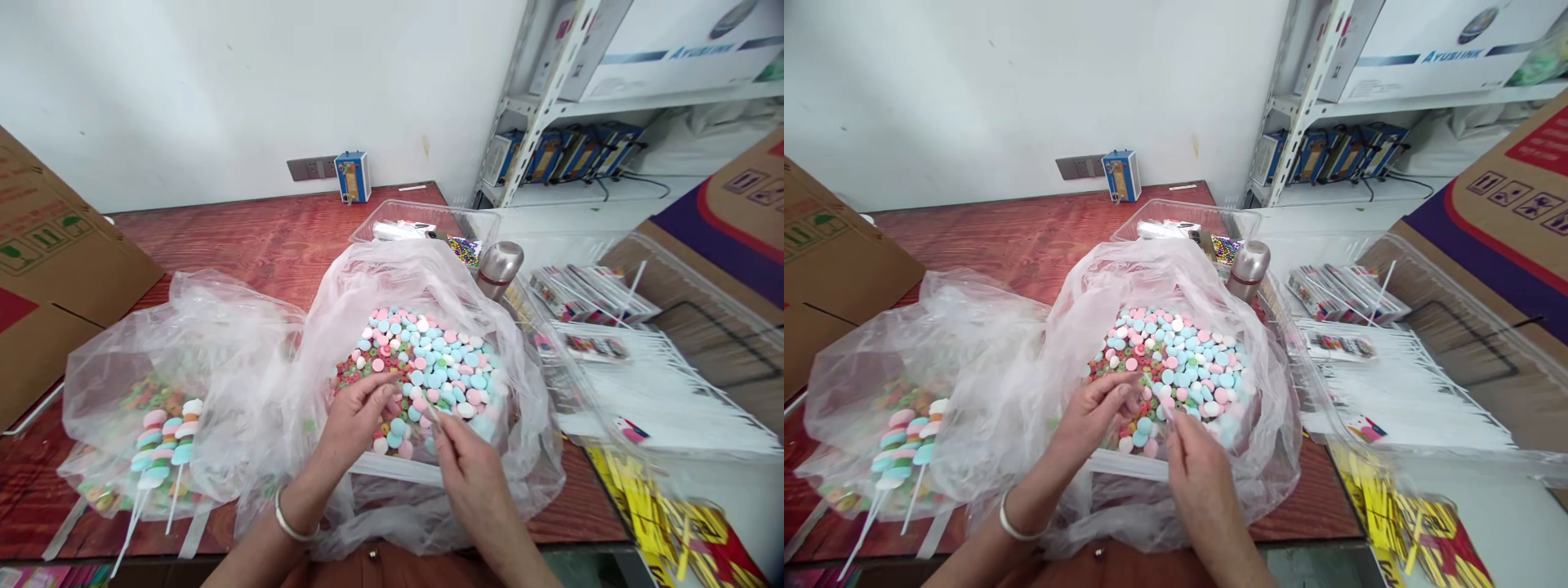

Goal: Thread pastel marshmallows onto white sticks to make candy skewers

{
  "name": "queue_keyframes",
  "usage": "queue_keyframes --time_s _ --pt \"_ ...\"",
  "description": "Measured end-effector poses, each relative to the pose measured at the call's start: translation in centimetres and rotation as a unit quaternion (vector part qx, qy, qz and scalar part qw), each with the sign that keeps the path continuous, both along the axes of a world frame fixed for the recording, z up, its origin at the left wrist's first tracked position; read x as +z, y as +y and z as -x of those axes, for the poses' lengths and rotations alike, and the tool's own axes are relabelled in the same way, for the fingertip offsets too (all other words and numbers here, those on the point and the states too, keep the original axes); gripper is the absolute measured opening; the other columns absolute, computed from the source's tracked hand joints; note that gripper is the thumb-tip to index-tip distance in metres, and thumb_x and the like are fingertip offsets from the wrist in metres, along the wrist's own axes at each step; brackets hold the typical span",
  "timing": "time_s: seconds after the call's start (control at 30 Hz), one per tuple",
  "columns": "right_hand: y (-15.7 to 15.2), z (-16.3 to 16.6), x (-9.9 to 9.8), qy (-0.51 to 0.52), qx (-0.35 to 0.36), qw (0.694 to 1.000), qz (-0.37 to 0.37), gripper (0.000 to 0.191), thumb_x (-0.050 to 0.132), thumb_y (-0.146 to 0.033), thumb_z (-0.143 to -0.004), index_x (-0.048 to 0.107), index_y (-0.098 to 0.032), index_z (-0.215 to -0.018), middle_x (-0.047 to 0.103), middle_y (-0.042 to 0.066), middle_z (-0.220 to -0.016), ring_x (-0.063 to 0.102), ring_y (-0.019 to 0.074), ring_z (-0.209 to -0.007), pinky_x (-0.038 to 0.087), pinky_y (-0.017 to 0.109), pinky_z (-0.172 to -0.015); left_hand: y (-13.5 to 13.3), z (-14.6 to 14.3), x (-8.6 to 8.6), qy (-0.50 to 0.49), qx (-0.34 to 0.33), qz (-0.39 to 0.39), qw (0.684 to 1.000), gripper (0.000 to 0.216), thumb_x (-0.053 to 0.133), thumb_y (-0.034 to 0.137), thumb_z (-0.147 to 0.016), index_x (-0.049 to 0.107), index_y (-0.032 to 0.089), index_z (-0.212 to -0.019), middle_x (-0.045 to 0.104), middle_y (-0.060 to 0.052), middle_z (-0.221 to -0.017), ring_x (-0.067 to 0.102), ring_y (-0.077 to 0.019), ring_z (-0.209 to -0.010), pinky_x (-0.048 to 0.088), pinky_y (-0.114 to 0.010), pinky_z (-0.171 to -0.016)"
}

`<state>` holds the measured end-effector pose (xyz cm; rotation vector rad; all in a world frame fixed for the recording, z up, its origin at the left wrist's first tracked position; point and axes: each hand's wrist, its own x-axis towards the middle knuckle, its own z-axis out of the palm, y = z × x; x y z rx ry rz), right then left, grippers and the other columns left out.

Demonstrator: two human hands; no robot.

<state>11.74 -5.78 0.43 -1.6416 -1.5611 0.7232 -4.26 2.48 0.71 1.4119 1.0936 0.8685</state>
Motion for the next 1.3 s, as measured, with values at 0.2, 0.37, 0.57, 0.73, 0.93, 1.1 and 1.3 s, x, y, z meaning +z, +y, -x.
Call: queue_keyframes --time_s 0.2,0.37,0.57,0.73,0.93,1.1,1.3 --pt "-0.9 -3.8 -1.2 -0.02 -0.072 0.997 0.007 0.032 0.042 -0.035 -0.094 0.067 -0.018 -0.088 0.068 0.006 -0.081 0.064 0.0208 -0.076 0.047 0.027 -0.067 4.6 -2.9 -2.2 0.253 -0.089 -0.245 0.932 0.025 0.051 0.009 -0.089 0.072 0.02 -0.096 0.069 -0.007 -0.099 0.064 -0.0209 -0.095 0.049 -0.033 -0.086" --pt "-1.5 -3.9 -1.6 -0.007 -0.074 0.997 0.023 0.033 0.041 -0.036 -0.095 0.068 -0.017 -0.095 0.069 0.006 -0.082 0.063 0.0207 -0.076 0.045 0.027 -0.066 4.7 -4.4 -3.4 0.304 -0.121 -0.264 0.907 0.019 0.054 0.004 -0.082 0.066 0.018 -0.087 0.065 -0.006 -0.093 0.061 -0.0212 -0.092 0.047 -0.033 -0.082" --pt "1.4 -1.7 -2.0 -0.034 -0.027 0.998 0.035 0.025 0.043 -0.029 -0.095 0.063 -0.02 -0.082 0.066 0.003 -0.079 0.06 0.018 -0.074 0.043 0.025 -0.065 3.5 -1.2 -2.9 0.212 0.079 -0.144 0.963 0.014 0.061 0.021 -0.084 0.064 0.019 -0.098 0.066 -0.001 -0.084 0.061 -0.0161 -0.073 0.048 -0.028 -0.07" --pt "5.5 2.0 -2.3 -0.202 -0.003 0.978 0.056 0.023 0.045 -0.027 -0.098 0.062 -0.02 -0.085 0.065 0.004 -0.087 0.062 0.0179 -0.075 0.04 0.026 -0.063 2.0 1.7 -2.8 -0.012 0.151 0.103 0.983 0.031 0.072 0.033 -0.076 0.069 0.016 -0.101 0.068 0.0 -0.075 0.063 -0.0124 -0.06 0.052 -0.024 -0.061" --pt "7.2 3.2 -3.2 -0.284 -0.017 0.956 0.066 0.013 0.049 -0.023 -0.095 0.061 -0.02 -0.094 0.065 0.006 -0.1 0.063 0.0164 -0.072 0.035 0.026 -0.057 0.9 2.4 -3.4 -0.18 0.202 0.243 0.931 0.035 0.084 0.025 -0.066 0.073 0.015 -0.098 0.073 -0.005 -0.09 0.071 -0.0139 -0.074 0.06 -0.025 -0.072" --pt "6.8 2.3 -3.2 -0.111 -0.06 0.991 0.035 0.017 0.048 -0.032 -0.092 0.056 -0.02 -0.083 0.064 0.001 -0.075 0.06 0.0181 -0.069 0.04 0.027 -0.064 0.7 1.2 -4.4 -0.14 0.15 0.149 0.967 0.031 0.074 0.029 -0.077 0.074 0.017 -0.105 0.075 -0.008 -0.104 0.072 -0.0187 -0.088 0.06 -0.034 -0.083" --pt "6.0 3.0 -3.0 0.091 -0.069 0.993 0.042 0.027 0.053 -0.043 -0.089 0.062 -0.018 -0.086 0.069 0.003 -0.077 0.06 0.0171 -0.067 0.045 0.027 -0.063 0.1 0.0 -4.8 -0.016 0.134 -0.019 0.991 0.027 0.064 0.024 -0.084 0.073 0.017 -0.109 0.074 -0.01 -0.113 0.067 -0.0226 -0.105 0.051 -0.042 -0.1"
